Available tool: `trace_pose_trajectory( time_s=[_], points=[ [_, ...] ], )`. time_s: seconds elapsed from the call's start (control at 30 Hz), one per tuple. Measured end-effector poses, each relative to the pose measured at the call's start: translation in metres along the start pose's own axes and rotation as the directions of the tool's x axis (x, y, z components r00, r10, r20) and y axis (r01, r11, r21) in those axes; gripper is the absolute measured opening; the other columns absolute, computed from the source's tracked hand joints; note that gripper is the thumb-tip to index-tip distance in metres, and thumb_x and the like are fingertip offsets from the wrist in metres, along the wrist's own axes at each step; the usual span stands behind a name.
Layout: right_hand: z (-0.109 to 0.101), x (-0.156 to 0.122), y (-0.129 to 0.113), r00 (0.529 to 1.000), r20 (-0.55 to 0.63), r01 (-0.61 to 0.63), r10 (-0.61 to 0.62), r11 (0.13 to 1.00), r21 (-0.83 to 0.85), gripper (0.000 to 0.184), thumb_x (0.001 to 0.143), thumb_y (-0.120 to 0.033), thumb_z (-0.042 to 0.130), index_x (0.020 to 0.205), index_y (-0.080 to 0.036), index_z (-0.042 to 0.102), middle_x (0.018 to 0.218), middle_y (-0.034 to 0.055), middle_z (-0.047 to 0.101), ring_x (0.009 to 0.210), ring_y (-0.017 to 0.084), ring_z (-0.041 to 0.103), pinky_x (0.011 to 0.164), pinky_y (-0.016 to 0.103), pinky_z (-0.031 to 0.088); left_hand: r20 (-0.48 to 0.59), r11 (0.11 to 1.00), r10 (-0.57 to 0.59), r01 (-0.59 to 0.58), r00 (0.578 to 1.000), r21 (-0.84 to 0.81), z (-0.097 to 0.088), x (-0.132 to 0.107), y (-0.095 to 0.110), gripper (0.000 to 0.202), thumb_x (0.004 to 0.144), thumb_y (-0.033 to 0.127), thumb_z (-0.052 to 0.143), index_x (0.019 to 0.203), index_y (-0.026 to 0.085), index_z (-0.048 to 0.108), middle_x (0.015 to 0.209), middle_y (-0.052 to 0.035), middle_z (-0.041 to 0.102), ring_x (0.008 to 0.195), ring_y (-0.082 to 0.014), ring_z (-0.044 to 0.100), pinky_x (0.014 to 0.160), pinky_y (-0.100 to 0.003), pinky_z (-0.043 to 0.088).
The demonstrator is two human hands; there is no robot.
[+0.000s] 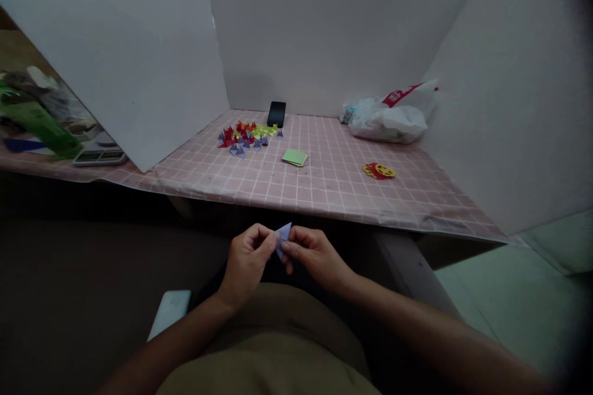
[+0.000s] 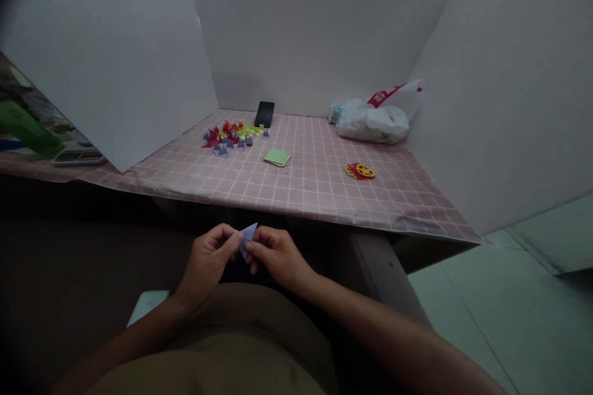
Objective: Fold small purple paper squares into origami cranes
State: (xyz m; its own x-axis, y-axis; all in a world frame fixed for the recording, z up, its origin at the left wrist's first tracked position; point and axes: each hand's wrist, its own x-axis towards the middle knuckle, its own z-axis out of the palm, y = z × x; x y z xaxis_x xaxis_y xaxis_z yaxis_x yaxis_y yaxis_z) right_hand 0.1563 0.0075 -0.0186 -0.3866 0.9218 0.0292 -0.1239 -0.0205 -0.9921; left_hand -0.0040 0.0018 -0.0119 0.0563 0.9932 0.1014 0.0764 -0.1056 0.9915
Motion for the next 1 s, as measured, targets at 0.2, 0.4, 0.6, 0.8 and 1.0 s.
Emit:
trace_pose_trajectory(
  time_s=[0.2,0.4,0.6,0.8,1.0],
  points=[
    [0.0007,-0.0002,0.0044,1.000,-0.004,-0.003,0.003,1.000,0.004,0.027,0.084,-0.036,0.067,0.070,-0.016,0.057,0.065,-0.0012,0.061,0.050,0.010,0.057,0.050,0.024,0.044,-0.007,1.000,0.009,-0.009,1.000,-0.018,0.0030,-0.0003,0.0014,0.022,0.083,0.030,0.064,0.066,0.017,0.060,0.055,0.0044,0.056,0.052,-0.0094,0.049,0.053,-0.021,0.038],
    [0.0011,-0.0002,0.0004,0.999,-0.031,-0.007,0.009,0.998,0.066,0.024,0.083,-0.037,0.069,0.078,-0.016,0.060,0.066,-0.0024,0.061,0.052,0.009,0.056,0.054,0.023,0.044,0.050,1.000,-0.023,0.023,0.998,0.010,-0.0012,0.0007,-0.0015,0.026,0.083,0.033,0.064,0.064,0.017,0.057,0.057,0.0043,0.052,0.054,-0.0095,0.044,0.054,-0.022,0.036],
    [-0.0012,0.0010,-0.0004,0.994,-0.098,-0.037,0.047,0.994,0.099,0.026,0.084,-0.036,0.068,0.071,-0.016,0.059,0.059,-0.0014,0.063,0.050,0.009,0.054,0.054,0.023,0.040,0.176,0.997,-0.073,0.075,0.982,-0.004,-0.0039,0.0013,-0.0031,0.030,0.088,0.039,0.057,0.069,0.016,0.062,0.059,0.0018,0.054,0.058,-0.0121,0.047,0.059,-0.025,0.038],
    [0.0003,0.0013,-0.0002,0.988,-0.145,-0.035,0.049,0.995,0.095,0.028,0.084,-0.039,0.068,0.069,-0.016,0.060,0.059,-0.0014,0.061,0.048,0.009,0.053,0.053,0.024,0.041,0.164,0.998,-0.029,0.038,0.986,-0.052,-0.0052,0.0011,-0.0023,0.034,0.094,0.040,0.048,0.074,0.017,0.063,0.065,-0.0004,0.058,0.064,-0.0143,0.052,0.064,-0.027,0.041],
    [0.0005,-0.0001,0.0006,0.991,-0.127,-0.021,0.031,0.997,0.078,0.032,0.087,-0.041,0.063,0.069,-0.015,0.060,0.061,0.0005,0.063,0.048,0.010,0.054,0.052,0.024,0.040,0.105,0.998,-0.061,0.062,0.993,-0.012,-0.0042,0.0008,0.0002,0.025,0.084,0.035,0.062,0.068,0.016,0.061,0.060,0.0026,0.054,0.058,-0.0117,0.049,0.058,-0.024,0.039]
  ],
)
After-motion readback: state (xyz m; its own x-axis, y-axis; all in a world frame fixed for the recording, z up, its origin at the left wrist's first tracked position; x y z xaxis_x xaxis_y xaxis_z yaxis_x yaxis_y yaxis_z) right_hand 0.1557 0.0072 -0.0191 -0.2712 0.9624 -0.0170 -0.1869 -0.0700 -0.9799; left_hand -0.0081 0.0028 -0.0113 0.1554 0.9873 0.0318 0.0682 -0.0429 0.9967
